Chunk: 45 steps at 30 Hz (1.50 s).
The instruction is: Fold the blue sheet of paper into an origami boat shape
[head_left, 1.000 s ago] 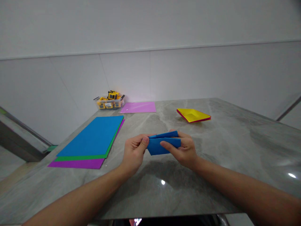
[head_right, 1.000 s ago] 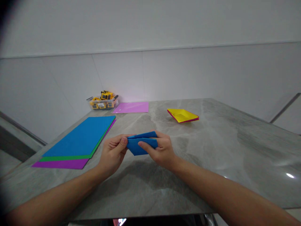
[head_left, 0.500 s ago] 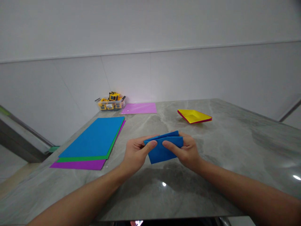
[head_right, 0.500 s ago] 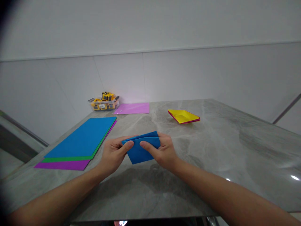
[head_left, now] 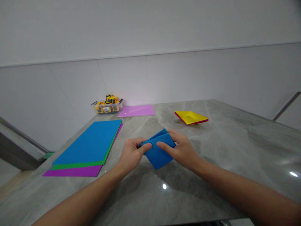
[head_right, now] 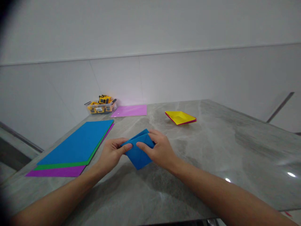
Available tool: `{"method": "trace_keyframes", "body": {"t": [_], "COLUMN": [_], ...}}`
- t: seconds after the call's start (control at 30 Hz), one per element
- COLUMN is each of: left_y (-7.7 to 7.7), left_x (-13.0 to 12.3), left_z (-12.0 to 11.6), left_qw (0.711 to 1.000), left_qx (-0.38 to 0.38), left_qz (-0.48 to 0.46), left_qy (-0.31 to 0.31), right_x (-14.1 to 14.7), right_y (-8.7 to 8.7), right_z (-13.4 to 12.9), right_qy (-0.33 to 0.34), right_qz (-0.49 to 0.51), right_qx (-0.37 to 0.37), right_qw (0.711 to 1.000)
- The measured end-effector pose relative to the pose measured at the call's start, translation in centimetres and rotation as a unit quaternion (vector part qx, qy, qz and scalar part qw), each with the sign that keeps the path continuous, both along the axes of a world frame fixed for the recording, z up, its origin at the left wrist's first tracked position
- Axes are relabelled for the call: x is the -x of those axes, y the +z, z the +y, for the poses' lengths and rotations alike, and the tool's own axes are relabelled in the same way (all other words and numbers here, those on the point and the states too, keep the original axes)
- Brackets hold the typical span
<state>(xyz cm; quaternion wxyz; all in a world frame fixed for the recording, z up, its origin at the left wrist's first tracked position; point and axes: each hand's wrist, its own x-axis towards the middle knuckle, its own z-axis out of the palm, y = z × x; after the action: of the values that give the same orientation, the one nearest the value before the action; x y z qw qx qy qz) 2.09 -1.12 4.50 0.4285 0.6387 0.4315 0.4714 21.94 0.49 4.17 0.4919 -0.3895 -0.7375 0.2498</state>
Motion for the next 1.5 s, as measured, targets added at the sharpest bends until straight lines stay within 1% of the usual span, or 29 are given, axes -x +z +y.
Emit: {"method": "trace_keyframes", "body": {"t": [0.03, 0.07, 0.1, 0.13, 0.2, 0.27, 0.33, 0.4, 0.43, 0.5, 0.57, 0.6, 0.63, 0.77, 0.87, 1.13, 1.23, 1.37, 1.43, 1.5], "left_y": [-0.2, -0.4, -0.4, -0.5, -0.4, -0.1, 0.3, 0.6, 0.8, 1.1, 1.2, 1.1, 1.0, 0.5, 0.2, -0.4, -0.4, -0.2, -0.1, -0.1], "left_x": [0.1, 0.2, 0.3, 0.5, 0.8, 1.0, 1.0, 0.9, 0.8, 0.7, 0.6, 0.5, 0.4, 0.3, 0.3, 0.4, 0.3, 0.3, 0.3, 0.3], "left_z": [0.3, 0.6, 0.8, 1.0, 1.1, 0.8, 0.3, -0.2, -0.3, -0.5, -0.6, -0.7, -0.7, -0.9, -1.0, -1.1, -1.4, -1.4, -1.3, -1.3], "left_qw": [0.999, 0.997, 0.995, 0.995, 0.997, 1.000, 0.998, 0.989, 0.981, 0.961, 0.949, 0.950, 0.953, 0.970, 0.972, 0.962, 0.957, 0.947, 0.941, 0.936], "left_qx": [0.013, 0.021, 0.027, 0.034, 0.037, 0.008, -0.051, -0.121, -0.156, -0.212, -0.228, -0.224, -0.219, -0.205, -0.207, -0.248, -0.261, -0.284, -0.298, -0.311], "left_qz": [-0.032, -0.059, -0.078, -0.086, -0.064, -0.010, 0.034, 0.077, 0.109, 0.176, 0.209, 0.206, 0.194, 0.130, 0.106, 0.110, 0.115, 0.111, 0.115, 0.124], "left_qy": [0.022, 0.039, 0.047, 0.045, 0.019, 0.007, 0.020, 0.033, 0.026, -0.015, -0.063, -0.076, -0.076, -0.021, 0.010, 0.027, 0.051, 0.106, 0.115, 0.111], "right_x": [-0.1, -0.3, -0.5, -0.6, -0.8, -0.8, -0.7, -0.5, -0.4, -0.1, 0.1, 0.1, 0.2, 0.3, 0.3, 0.3, 0.2, 0.2, 0.2, 0.3], "right_y": [0.1, 0.2, 0.3, 0.2, 0.0, -0.4, -0.5, -0.4, -0.3, 0.0, 0.1, 0.1, 0.1, -0.3, -0.5, -0.4, -0.4, -0.6, -0.6, -0.5], "right_z": [0.2, 0.5, 0.7, 1.0, 1.3, 1.3, 1.1, 0.6, 0.3, -0.2, -0.6, -0.7, -0.7, -0.8, -0.8, -0.9, -0.8, -0.6, -0.6, -0.7], "right_qy": [-0.027, -0.038, -0.029, -0.002, 0.067, 0.101, 0.103, 0.098, 0.095, 0.093, 0.098, 0.101, 0.103, 0.102, 0.096, 0.094, 0.106, 0.117, 0.127, 0.144], "right_qz": [0.016, 0.035, 0.051, 0.063, 0.073, 0.072, 0.038, -0.027, -0.057, -0.095, -0.101, -0.092, -0.075, 0.044, 0.089, 0.092, 0.095, 0.110, 0.116, 0.121], "right_qx": [-0.013, -0.007, 0.017, 0.052, 0.117, 0.136, 0.113, 0.074, 0.055, 0.024, 0.015, 0.023, 0.039, 0.121, 0.136, 0.102, 0.108, 0.125, 0.117, 0.104], "right_qw": [0.999, 0.999, 0.998, 0.997, 0.988, 0.983, 0.987, 0.992, 0.992, 0.991, 0.990, 0.990, 0.991, 0.986, 0.982, 0.986, 0.984, 0.979, 0.978, 0.977]}}
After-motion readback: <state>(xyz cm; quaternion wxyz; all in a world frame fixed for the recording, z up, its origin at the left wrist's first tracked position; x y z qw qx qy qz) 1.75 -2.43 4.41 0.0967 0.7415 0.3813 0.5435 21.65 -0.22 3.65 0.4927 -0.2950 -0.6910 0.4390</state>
